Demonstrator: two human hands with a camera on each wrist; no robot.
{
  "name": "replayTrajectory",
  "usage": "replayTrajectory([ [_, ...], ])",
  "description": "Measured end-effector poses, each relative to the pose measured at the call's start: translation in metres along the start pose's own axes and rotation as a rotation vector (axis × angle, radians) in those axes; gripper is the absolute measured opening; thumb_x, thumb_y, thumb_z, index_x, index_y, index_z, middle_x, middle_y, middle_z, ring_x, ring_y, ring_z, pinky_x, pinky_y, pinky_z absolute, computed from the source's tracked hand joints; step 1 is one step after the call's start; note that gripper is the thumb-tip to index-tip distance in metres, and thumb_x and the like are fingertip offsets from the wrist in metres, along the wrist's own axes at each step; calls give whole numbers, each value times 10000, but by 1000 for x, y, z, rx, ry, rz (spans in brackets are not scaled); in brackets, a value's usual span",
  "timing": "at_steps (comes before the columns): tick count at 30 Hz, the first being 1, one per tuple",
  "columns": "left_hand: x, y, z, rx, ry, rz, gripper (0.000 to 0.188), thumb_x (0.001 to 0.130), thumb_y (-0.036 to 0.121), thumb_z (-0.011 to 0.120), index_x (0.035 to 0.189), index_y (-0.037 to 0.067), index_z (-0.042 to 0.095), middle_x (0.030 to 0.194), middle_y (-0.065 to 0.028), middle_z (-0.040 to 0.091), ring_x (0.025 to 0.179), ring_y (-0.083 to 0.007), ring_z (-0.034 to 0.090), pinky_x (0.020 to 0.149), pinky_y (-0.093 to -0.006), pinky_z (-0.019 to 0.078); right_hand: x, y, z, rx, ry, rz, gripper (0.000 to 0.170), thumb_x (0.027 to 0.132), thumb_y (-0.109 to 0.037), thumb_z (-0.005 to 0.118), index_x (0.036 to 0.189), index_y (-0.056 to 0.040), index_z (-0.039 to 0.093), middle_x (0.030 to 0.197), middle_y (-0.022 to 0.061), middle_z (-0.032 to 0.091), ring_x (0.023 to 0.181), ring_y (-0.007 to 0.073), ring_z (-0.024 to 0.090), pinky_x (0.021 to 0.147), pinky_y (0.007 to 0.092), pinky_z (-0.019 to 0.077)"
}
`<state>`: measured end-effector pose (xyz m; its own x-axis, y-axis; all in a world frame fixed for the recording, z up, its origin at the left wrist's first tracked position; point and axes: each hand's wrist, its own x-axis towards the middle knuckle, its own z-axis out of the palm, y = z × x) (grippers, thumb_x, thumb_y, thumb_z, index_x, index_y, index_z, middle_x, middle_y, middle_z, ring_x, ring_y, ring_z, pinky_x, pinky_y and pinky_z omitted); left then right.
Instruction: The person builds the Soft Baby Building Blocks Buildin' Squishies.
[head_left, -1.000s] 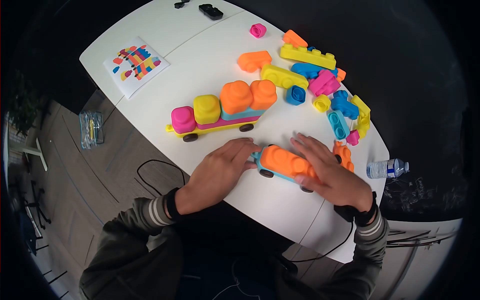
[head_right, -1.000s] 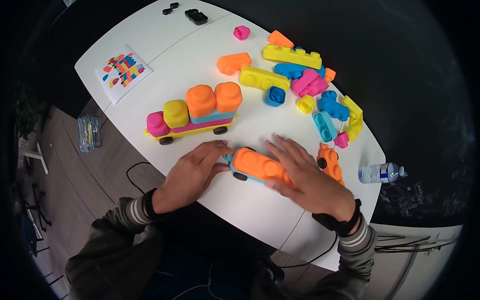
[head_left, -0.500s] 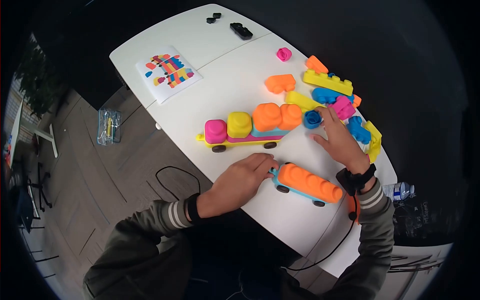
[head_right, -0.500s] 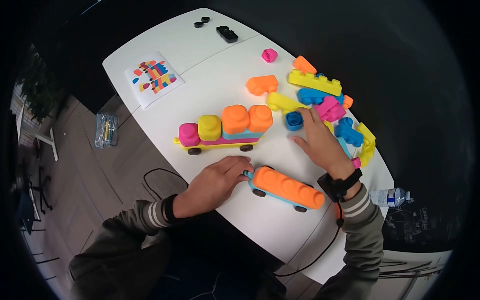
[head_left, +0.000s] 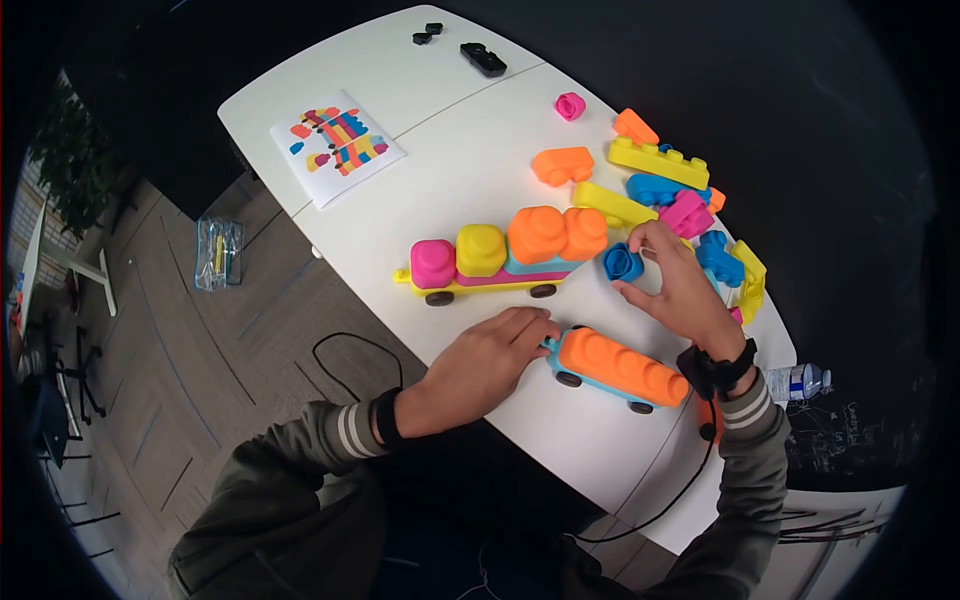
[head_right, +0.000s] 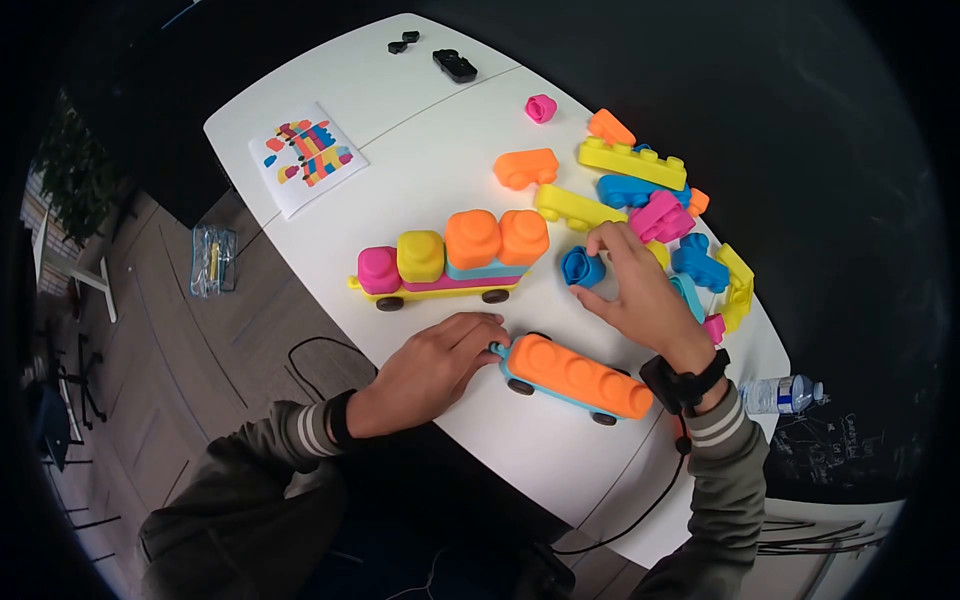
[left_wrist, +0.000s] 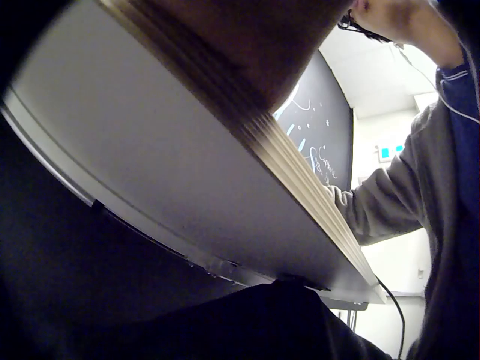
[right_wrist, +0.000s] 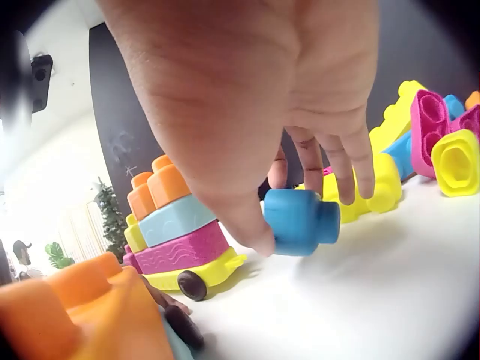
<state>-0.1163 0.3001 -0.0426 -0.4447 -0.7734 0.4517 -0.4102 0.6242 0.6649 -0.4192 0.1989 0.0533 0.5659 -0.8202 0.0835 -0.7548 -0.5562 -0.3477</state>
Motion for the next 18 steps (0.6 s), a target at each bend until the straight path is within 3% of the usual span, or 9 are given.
replayTrajectory([
  [2,0,-1,0,3,5,2,262,1095,147,771,1320,40,690,1383,-195,761,1275,-412,755,1055,-476,641,-4,-17,-6,199,61,89,563,912,-81,948,1346,-93,590,1334,119,679,1172,324,724,961,405,611],
  [5,1,-1,1,0,-6,-3,270,1086,143,780,1318,38,690,1378,-193,762,1269,-415,755,1052,-481,639,-11,-49,-26,221,35,82,543,889,-82,957,1358,-97,683,1327,96,680,1119,286,726,926,388,618],
  [9,1,1,1,-4,-8,-9,274,1075,140,791,1309,42,687,1381,-190,759,1265,-418,753,1045,-486,638,-24,-88,-49,154,-62,82,525,864,-85,970,1352,-106,780,1352,99,694,1127,301,752,959,378,623],
  [11,2,2,0,-3,-13,-32,278,1068,131,799,1307,47,687,1386,-188,756,1262,-423,752,1040,-492,639,-29,-95,-48,248,-115,-42,488,874,-42,951,1343,-112,831,1362,104,715,1149,329,774,980,397,630],
  [14,3,3,-1,7,-26,-27,288,1061,120,805,1310,42,683,1385,-189,757,1261,-426,752,1036,-497,638,-34,-101,-34,357,-199,-48,543,854,12,946,1371,-110,835,1380,96,739,1241,313,761,1055,417,647],
  [18,3,3,-1,14,-38,-10,302,1052,108,813,1312,35,677,1379,-186,761,1265,-424,751,1034,-498,640,-36,-106,-23,338,-207,-30,497,885,83,903,1345,-93,836,1381,95,764,1207,329,791,1034,414,664],
])
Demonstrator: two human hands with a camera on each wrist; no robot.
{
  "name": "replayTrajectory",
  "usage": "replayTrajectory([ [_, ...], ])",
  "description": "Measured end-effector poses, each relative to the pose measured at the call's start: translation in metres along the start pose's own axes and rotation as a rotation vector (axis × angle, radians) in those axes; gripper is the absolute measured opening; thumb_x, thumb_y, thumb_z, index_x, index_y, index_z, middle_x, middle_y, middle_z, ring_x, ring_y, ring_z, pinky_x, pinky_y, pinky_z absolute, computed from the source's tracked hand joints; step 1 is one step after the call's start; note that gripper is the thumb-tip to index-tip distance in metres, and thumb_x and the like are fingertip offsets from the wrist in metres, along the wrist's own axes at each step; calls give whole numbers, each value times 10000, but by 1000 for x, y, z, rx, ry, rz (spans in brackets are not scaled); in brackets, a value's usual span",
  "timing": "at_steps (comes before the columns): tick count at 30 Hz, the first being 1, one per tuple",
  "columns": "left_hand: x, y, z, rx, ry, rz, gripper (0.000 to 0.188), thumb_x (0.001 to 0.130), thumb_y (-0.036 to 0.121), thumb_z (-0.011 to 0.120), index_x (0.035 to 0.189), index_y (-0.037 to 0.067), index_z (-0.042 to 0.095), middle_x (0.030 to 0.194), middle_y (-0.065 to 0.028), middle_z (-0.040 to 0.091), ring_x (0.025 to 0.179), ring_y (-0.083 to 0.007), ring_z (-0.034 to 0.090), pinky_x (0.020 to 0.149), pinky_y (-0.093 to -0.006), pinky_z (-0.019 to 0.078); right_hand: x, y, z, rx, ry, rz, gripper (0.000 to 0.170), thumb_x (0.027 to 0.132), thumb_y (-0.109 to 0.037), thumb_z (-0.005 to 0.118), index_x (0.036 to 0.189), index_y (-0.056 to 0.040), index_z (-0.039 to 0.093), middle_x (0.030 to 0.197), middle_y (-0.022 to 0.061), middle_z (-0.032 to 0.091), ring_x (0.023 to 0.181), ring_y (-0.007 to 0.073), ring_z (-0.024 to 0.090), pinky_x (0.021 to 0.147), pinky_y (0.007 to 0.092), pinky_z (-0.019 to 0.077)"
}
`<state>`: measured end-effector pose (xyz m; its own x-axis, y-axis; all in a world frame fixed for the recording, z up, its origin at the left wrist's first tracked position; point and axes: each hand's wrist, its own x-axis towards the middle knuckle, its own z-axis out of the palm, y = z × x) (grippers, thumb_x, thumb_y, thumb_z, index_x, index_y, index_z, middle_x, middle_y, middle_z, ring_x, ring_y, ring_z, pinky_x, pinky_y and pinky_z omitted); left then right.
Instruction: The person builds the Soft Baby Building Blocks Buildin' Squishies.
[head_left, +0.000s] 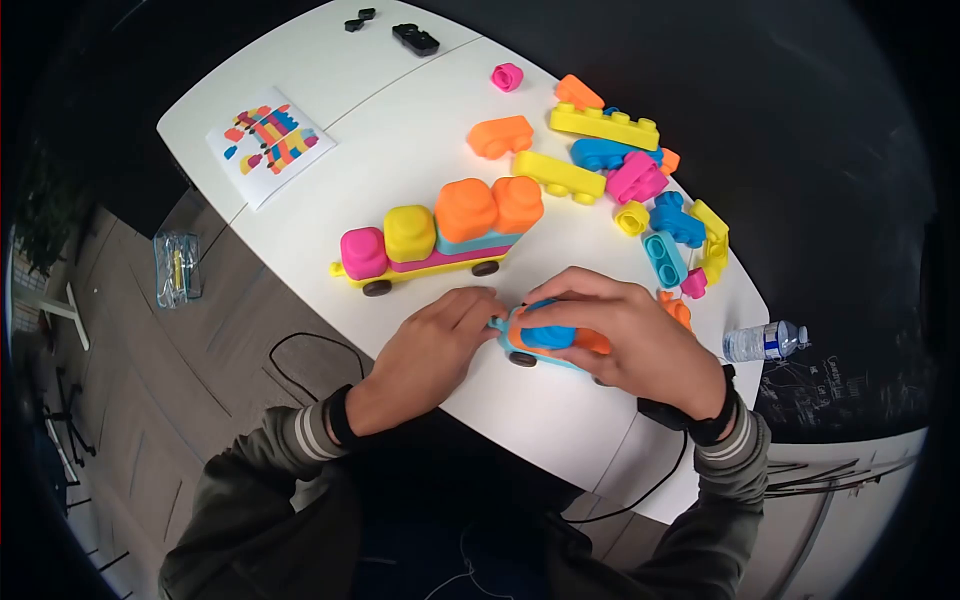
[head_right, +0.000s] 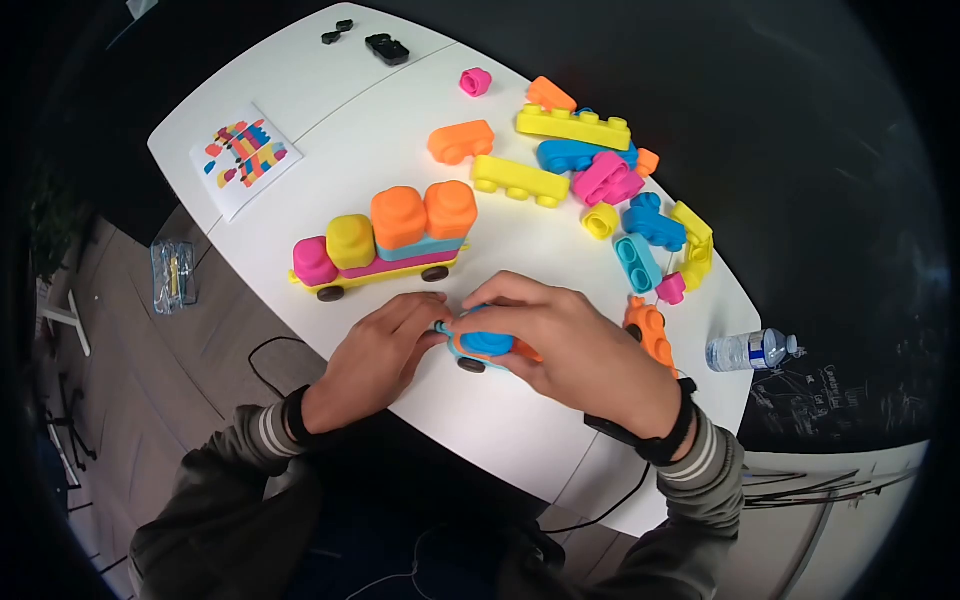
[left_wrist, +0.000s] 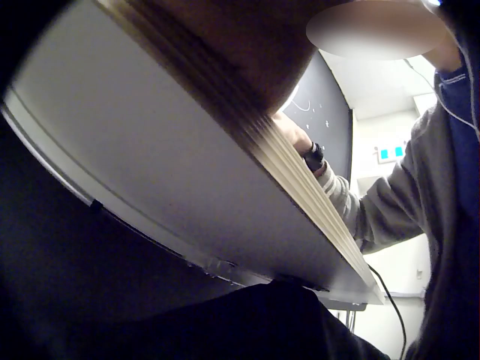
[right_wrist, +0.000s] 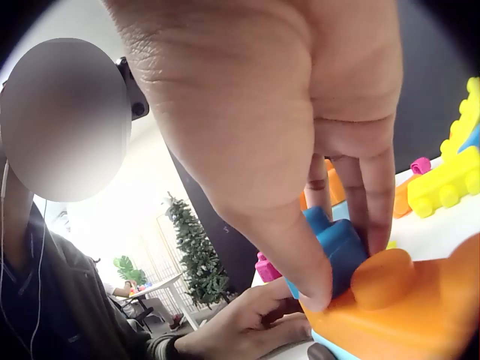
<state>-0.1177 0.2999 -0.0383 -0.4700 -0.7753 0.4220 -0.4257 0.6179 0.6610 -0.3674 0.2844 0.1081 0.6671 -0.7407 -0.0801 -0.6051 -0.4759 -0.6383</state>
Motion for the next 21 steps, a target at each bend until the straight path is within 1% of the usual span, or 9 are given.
replayTrajectory([
  [8,1,1,-1,8,10,16,305,1025,41,811,1294,28,666,1358,-184,767,1257,-425,750,1023,-507,639,6,8,-10,-67,-25,-72,484,941,56,879,1403,-75,816,1398,125,782,1223,356,791,1084,455,650],
  [10,1,1,-2,8,1,0,299,1025,25,802,1290,32,665,1356,-185,766,1259,-431,748,1023,-511,637,12,16,-38,286,-196,74,600,970,-51,918,1543,-85,745,1495,143,774,1343,342,759,1171,467,604],
  [11,1,2,-3,7,-11,-31,294,1024,9,794,1286,35,664,1354,-186,765,1261,-437,746,1024,-515,636,18,30,-45,206,-128,156,721,1006,-223,934,1654,-80,653,1567,172,746,1438,349,714,1221,489,561],
  [12,2,2,-3,9,-2,-27,294,1024,9,794,1286,35,664,1354,-186,765,1261,-437,746,1024,-515,636,26,49,-50,197,-127,152,721,1006,-223,934,1654,-80,653,1567,172,746,1438,349,714,1221,489,561],
  [14,0,0,-2,-20,6,-25,285,1028,-9,782,1283,42,665,1361,-188,760,1265,-448,743,1023,-518,635,41,89,-53,-30,261,188,816,1027,-342,914,1705,-36,577,1622,208,699,1489,394,674,1235,501,548],
  [15,0,-2,-3,-10,14,-25,285,1028,-9,782,1283,42,665,1361,-188,760,1265,-448,743,1023,-518,635,43,109,-49,-32,262,175,816,1027,-342,914,1705,-36,577,1622,208,699,1489,394,674,1235,501,548],
  [17,0,-4,-2,-34,23,3,301,1018,-40,743,1304,15,665,1317,-187,735,1237,-436,727,1030,-521,617,44,143,-46,-557,285,165,854,1014,-383,916,1688,-6,552,1613,241,675,1477,432,657,1217,512,547],
  [20,1,-10,-5,-11,75,-20,297,1021,-31,778,1287,30,660,1337,-187,752,1222,-453,743,998,-515,630,50,160,-47,-632,232,163,827,989,-390,925,1606,23,559,1515,282,682,1414,480,650,1170,538,556],
  [21,1,-11,-5,0,89,-30,297,1021,-31,778,1287,30,660,1337,-187,752,1222,-453,743,998,-515,630,52,165,-47,-637,216,176,688,994,-327,911,1496,18,589,1460,289,659,1351,496,659,1133,559,558],
])
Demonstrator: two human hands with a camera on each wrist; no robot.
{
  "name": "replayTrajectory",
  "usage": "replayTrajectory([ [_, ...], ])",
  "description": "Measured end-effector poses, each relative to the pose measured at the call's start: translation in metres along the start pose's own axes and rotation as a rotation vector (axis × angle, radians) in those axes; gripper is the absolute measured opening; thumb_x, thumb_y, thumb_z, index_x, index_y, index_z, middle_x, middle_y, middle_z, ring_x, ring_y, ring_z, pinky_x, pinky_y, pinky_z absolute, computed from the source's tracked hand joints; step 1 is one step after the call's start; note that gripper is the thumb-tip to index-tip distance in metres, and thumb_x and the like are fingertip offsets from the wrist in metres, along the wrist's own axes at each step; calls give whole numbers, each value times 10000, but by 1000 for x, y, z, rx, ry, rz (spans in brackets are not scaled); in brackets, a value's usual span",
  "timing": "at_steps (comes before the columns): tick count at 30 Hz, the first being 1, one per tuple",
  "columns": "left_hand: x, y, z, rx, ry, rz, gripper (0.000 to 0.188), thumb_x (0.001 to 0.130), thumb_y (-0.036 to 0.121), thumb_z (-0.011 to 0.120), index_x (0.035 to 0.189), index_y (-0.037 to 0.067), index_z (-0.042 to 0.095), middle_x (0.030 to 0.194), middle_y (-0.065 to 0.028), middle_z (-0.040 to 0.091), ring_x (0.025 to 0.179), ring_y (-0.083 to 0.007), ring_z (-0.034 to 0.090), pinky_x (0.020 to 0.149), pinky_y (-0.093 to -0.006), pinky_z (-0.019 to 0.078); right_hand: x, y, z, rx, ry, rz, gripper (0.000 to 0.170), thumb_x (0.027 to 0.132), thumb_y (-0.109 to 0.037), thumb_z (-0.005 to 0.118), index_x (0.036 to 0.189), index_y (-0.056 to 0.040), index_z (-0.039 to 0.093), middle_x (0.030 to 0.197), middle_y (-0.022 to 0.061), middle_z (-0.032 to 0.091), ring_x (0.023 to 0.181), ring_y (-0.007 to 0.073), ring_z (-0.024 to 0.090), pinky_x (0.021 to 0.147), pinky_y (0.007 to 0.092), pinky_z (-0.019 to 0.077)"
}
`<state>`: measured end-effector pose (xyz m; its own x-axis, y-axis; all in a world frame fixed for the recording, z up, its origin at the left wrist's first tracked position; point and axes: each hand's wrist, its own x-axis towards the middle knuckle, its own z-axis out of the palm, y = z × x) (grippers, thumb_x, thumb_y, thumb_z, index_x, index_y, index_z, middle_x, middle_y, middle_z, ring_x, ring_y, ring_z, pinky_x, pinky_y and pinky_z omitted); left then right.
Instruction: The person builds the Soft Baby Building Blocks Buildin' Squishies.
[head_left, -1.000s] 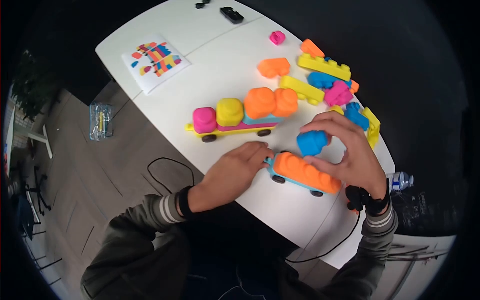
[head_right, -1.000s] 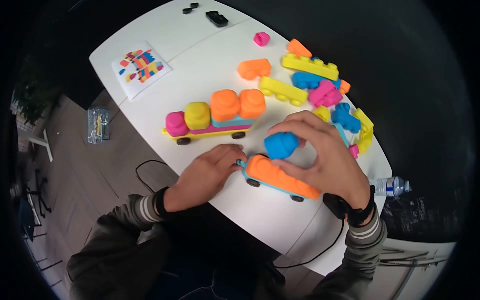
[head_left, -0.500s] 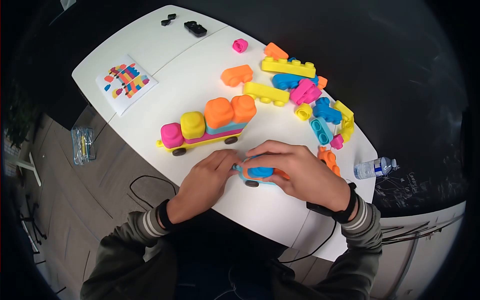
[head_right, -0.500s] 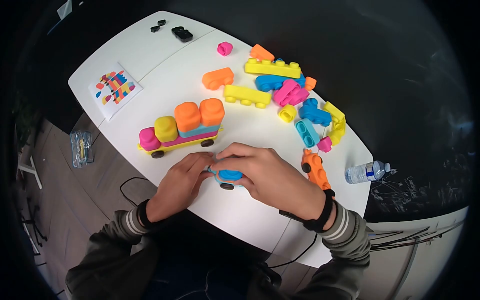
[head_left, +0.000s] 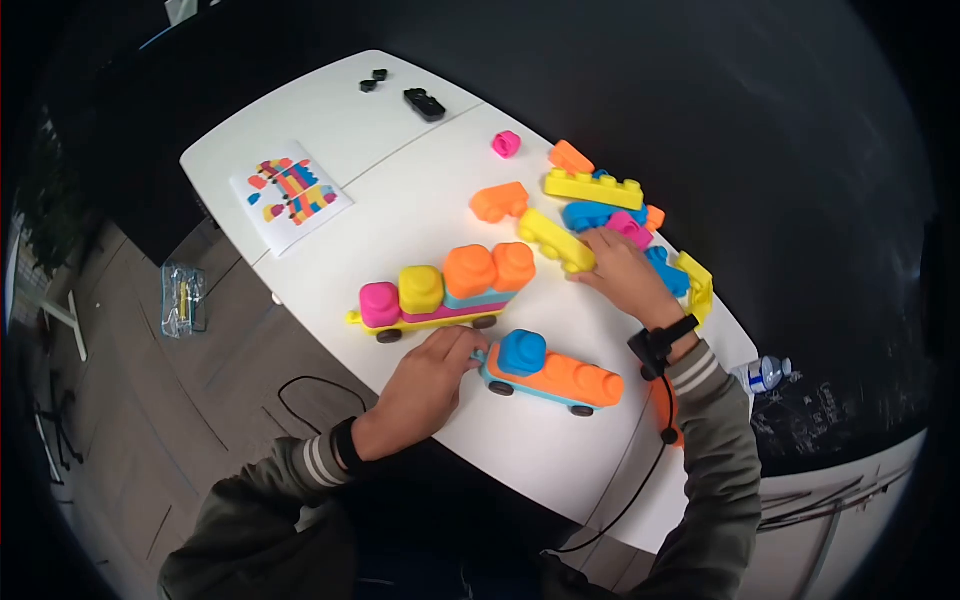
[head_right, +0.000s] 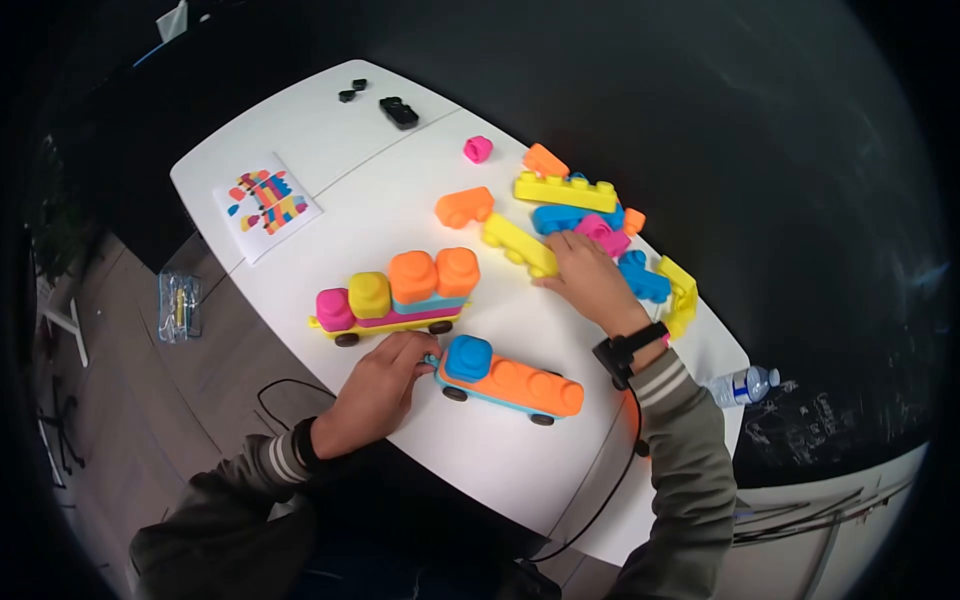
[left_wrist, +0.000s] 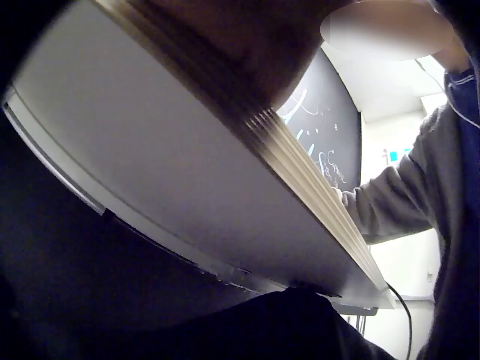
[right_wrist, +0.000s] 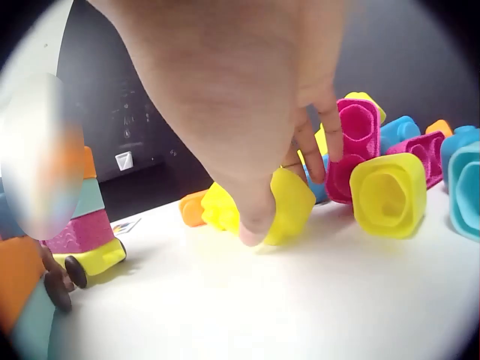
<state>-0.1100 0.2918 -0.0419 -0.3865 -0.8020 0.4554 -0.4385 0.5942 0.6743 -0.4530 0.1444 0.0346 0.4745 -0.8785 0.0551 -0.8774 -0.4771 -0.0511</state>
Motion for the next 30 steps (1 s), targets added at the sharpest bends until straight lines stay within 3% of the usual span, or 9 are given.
replayTrajectory([
  [5,-3,-3,5,-34,23,15,284,1023,-28,779,1277,17,660,1260,-184,737,1192,-440,734,989,-509,619,-17,-4,-11,184,38,20,529,999,-123,831,1447,26,593,1529,235,591,1341,448,679,1091,509,603],
  [7,-3,-4,7,-32,25,8,277,1028,-16,780,1275,17,661,1259,-186,735,1190,-439,733,993,-507,618,-30,-11,-30,375,96,-14,541,969,-76,853,1442,8,603,1544,205,595,1324,392,695,1045,442,638],
  [8,-3,-4,7,-34,23,10,270,1032,-4,782,1274,16,662,1258,-187,734,1188,-437,732,997,-505,616,-38,-26,-44,424,108,6,510,967,-3,837,1432,-19,630,1553,150,626,1345,287,702,1023,386,645],
  [11,-3,-2,4,-37,18,20,267,1038,24,785,1276,15,663,1268,-191,734,1198,-437,729,1008,-508,613,-65,-21,-56,711,-3,196,465,983,48,816,1412,-33,658,1550,111,666,1388,207,687,1053,383,631],
  [12,-2,-2,4,-43,16,15,267,1038,24,785,1276,15,663,1268,-191,734,1198,-437,729,1008,-508,613,-76,-21,-59,727,35,160,550,1017,83,771,1524,-65,617,1521,103,703,1375,180,691,1096,377,616],
  [19,-2,0,5,-52,-1,16,279,1016,-16,777,1275,14,677,1299,-193,737,1218,-437,725,1009,-516,611,-131,-54,-90,1204,421,117,801,1005,148,712,1721,-31,403,1542,184,690,1364,253,726,1188,407,593],
  [21,-1,2,4,-26,17,2,294,998,-65,770,1267,14,683,1291,-186,738,1216,-435,725,996,-512,617,-143,-61,-101,1198,419,102,765,973,124,766,1676,-17,501,1528,176,709,1352,249,728,1152,410,606],
  [25,1,5,2,4,8,18,343,955,-114,784,1260,10,689,1263,-170,740,1199,-428,731,984,-506,623,-136,-116,-126,429,17,-16,637,939,3,846,1557,-35,699,1421,206,776,1276,320,763,1057,470,628],
  [30,2,5,4,24,11,33,366,933,-131,790,1258,1,686,1253,-171,742,1195,-425,733,983,-507,624,-118,-129,-90,313,-98,-147,666,1002,-88,808,1648,-74,645,1358,224,779,1221,408,738,1046,496,632],
])
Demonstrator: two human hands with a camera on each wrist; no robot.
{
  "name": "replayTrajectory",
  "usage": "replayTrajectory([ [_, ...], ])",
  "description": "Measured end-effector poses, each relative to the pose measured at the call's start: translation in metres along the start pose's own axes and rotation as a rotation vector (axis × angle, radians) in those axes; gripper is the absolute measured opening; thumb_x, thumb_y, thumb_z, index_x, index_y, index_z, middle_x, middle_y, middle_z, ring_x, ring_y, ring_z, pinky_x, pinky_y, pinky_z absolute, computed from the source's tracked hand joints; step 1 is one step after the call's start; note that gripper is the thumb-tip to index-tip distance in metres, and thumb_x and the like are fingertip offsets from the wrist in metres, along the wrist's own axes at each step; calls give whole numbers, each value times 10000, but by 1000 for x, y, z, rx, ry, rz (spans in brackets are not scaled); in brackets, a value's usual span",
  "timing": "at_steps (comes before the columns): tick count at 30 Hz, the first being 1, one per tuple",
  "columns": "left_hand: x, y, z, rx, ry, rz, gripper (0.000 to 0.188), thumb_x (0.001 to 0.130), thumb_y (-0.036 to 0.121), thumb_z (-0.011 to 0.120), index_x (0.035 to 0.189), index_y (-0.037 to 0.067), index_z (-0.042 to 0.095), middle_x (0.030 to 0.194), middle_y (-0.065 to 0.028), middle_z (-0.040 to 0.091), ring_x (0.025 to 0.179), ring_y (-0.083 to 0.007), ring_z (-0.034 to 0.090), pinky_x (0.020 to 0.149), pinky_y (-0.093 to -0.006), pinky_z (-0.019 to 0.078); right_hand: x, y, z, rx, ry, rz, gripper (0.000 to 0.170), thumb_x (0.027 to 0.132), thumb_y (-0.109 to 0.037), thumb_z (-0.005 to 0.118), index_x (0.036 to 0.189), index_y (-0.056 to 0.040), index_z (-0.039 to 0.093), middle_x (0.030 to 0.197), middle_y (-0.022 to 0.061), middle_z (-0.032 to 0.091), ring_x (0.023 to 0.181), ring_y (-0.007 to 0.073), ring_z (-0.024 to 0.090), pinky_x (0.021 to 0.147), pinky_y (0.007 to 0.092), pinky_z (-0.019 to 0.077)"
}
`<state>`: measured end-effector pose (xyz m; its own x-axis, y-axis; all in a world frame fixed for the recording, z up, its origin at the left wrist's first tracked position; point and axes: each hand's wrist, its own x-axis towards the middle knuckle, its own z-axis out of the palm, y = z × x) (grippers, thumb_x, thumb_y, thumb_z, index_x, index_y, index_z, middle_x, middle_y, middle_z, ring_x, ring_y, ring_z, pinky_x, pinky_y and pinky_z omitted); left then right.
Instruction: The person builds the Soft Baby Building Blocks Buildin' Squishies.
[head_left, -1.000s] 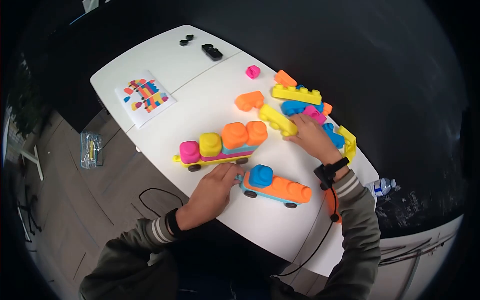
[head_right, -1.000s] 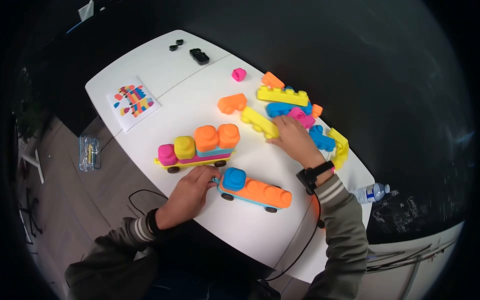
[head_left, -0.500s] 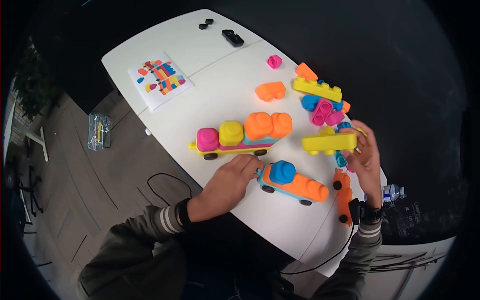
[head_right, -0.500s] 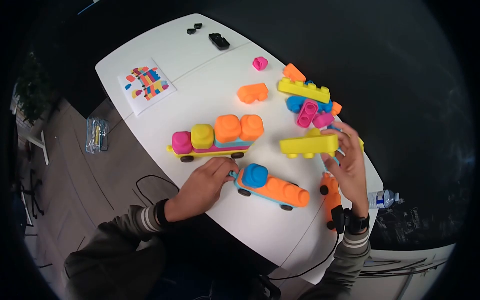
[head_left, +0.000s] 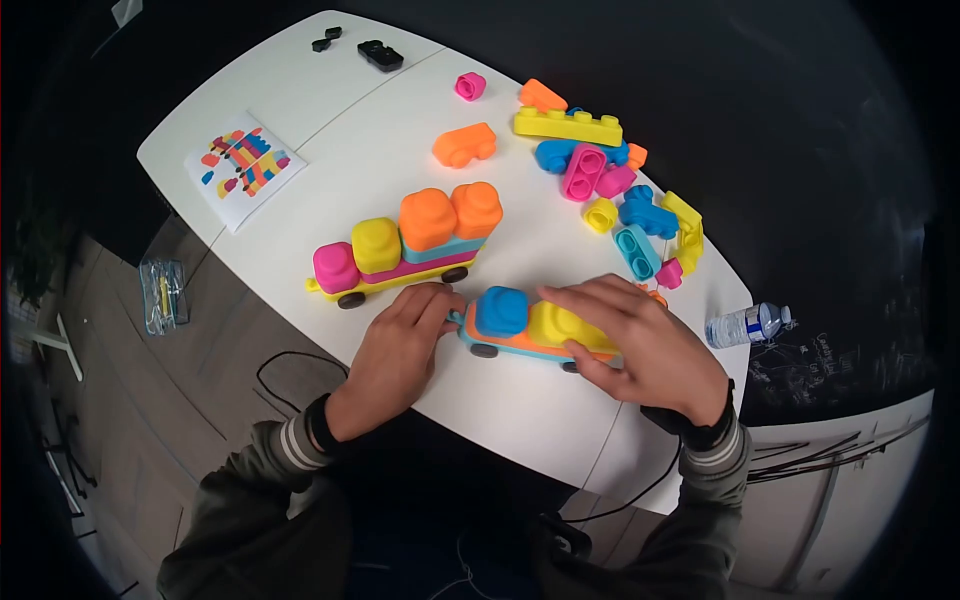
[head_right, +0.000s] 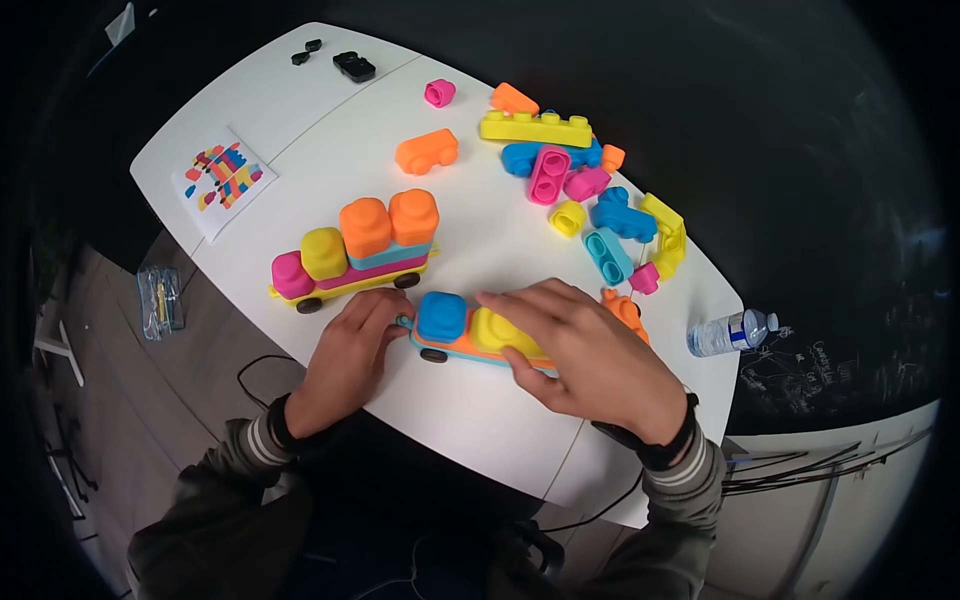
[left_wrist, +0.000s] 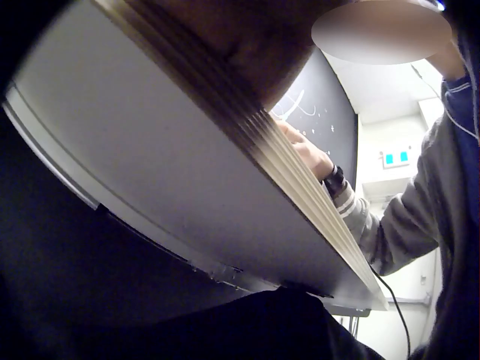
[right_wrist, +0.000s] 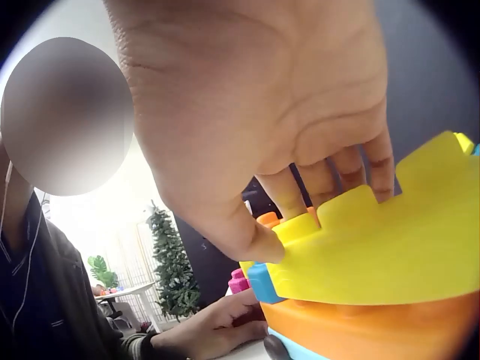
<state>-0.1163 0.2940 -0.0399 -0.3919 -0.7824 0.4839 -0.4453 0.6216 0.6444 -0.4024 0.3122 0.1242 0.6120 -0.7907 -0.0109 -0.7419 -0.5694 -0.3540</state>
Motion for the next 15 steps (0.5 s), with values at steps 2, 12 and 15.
replayTrajectory([
  [2,0,0,-1,-5,-4,-17,368,930,-135,788,1257,-1,684,1249,-171,743,1195,-425,733,983,-508,624,4,0,-3,17,-22,0,671,1013,-98,815,1658,-74,632,1353,233,782,1200,416,753,1029,494,640],
  [12,-1,0,0,-12,-3,-66,380,941,-174,731,1275,-13,651,1231,-210,725,1153,-474,714,950,-542,592,0,-3,5,153,-82,151,671,1081,-272,840,1692,-124,604,1306,247,824,1117,470,818,980,494,661],
  [15,0,1,-2,-15,-11,-60,393,930,-198,708,1277,-24,645,1240,-222,714,1166,-482,704,963,-543,586,1,-10,17,162,2,118,664,1080,-264,839,1677,-93,605,1340,255,815,1170,465,814,1011,486,663],
])
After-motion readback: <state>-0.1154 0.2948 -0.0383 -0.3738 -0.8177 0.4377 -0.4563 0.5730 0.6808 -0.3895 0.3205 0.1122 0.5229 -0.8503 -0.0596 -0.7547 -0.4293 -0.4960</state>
